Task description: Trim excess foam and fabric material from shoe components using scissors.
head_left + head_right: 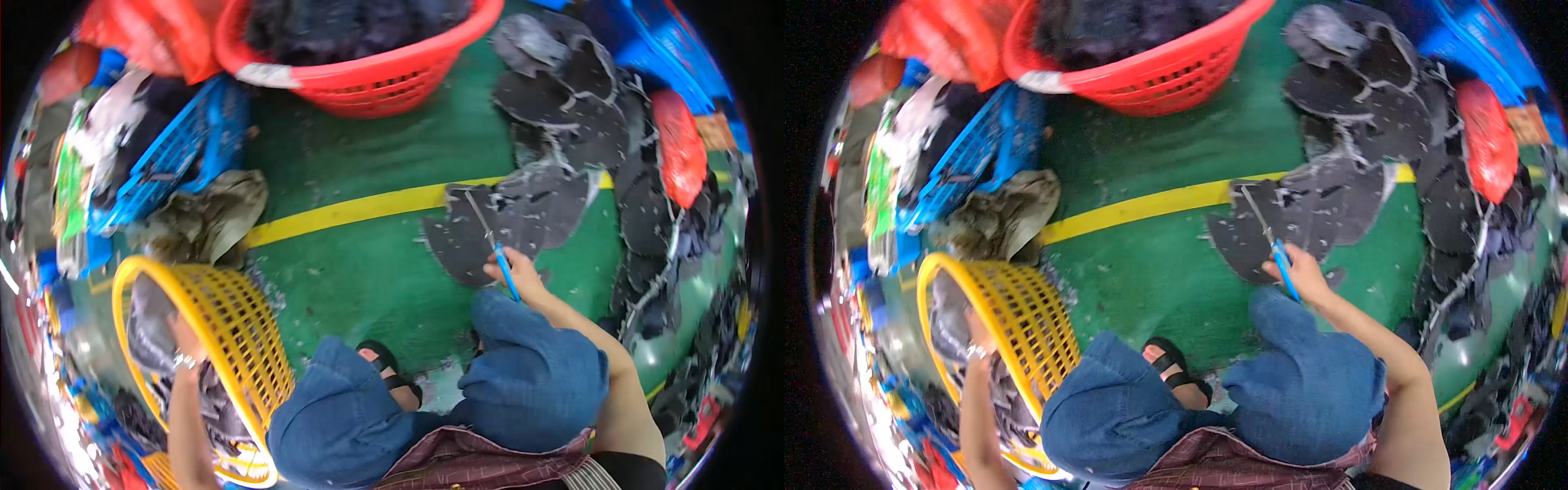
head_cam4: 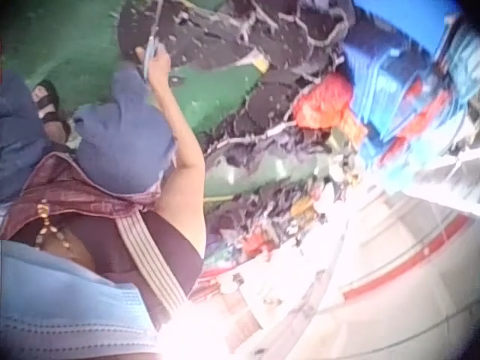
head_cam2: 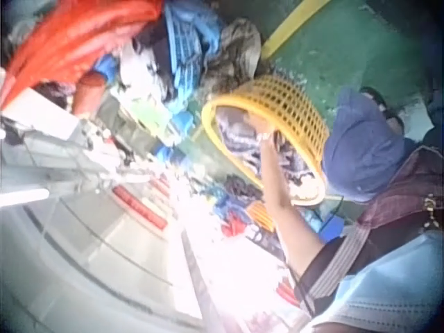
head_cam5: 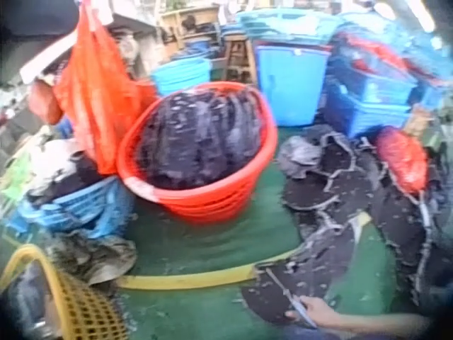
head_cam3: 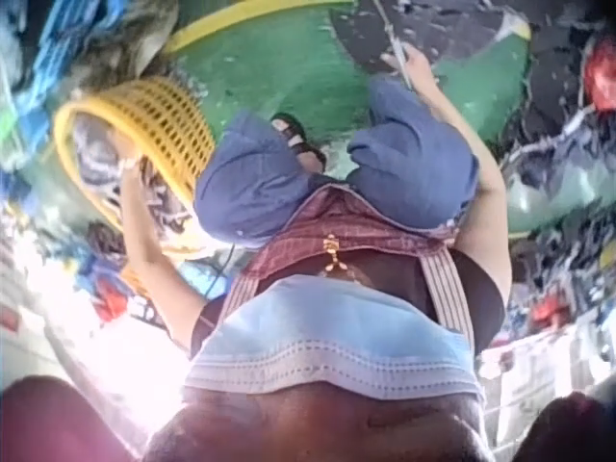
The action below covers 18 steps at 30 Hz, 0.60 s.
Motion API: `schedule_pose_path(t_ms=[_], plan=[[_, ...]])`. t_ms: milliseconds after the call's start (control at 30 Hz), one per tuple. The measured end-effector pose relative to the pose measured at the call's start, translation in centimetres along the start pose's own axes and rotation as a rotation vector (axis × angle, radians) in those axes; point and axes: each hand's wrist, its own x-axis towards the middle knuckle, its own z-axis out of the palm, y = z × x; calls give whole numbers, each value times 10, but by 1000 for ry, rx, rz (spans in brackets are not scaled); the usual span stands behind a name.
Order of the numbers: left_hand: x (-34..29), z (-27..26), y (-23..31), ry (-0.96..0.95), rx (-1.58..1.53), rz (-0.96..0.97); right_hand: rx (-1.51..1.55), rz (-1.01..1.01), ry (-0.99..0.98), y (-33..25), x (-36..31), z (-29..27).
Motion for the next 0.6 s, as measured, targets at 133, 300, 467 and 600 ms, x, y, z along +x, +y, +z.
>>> schedule_pose_path(t_ms=[133, 300, 467, 600], plan=[[-17, -99, -14, 367, -960, -495, -25, -61, 419, 30, 27, -45], [73, -154, 140, 505, -653, -2, -229, -76, 713, 55, 89, -79], [221, -63, 337, 119, -594, 674, 24, -83, 639, 55, 97, -55], [281, -35, 442, -44, -537, 544, 174, -99, 589, 42, 47, -36]])
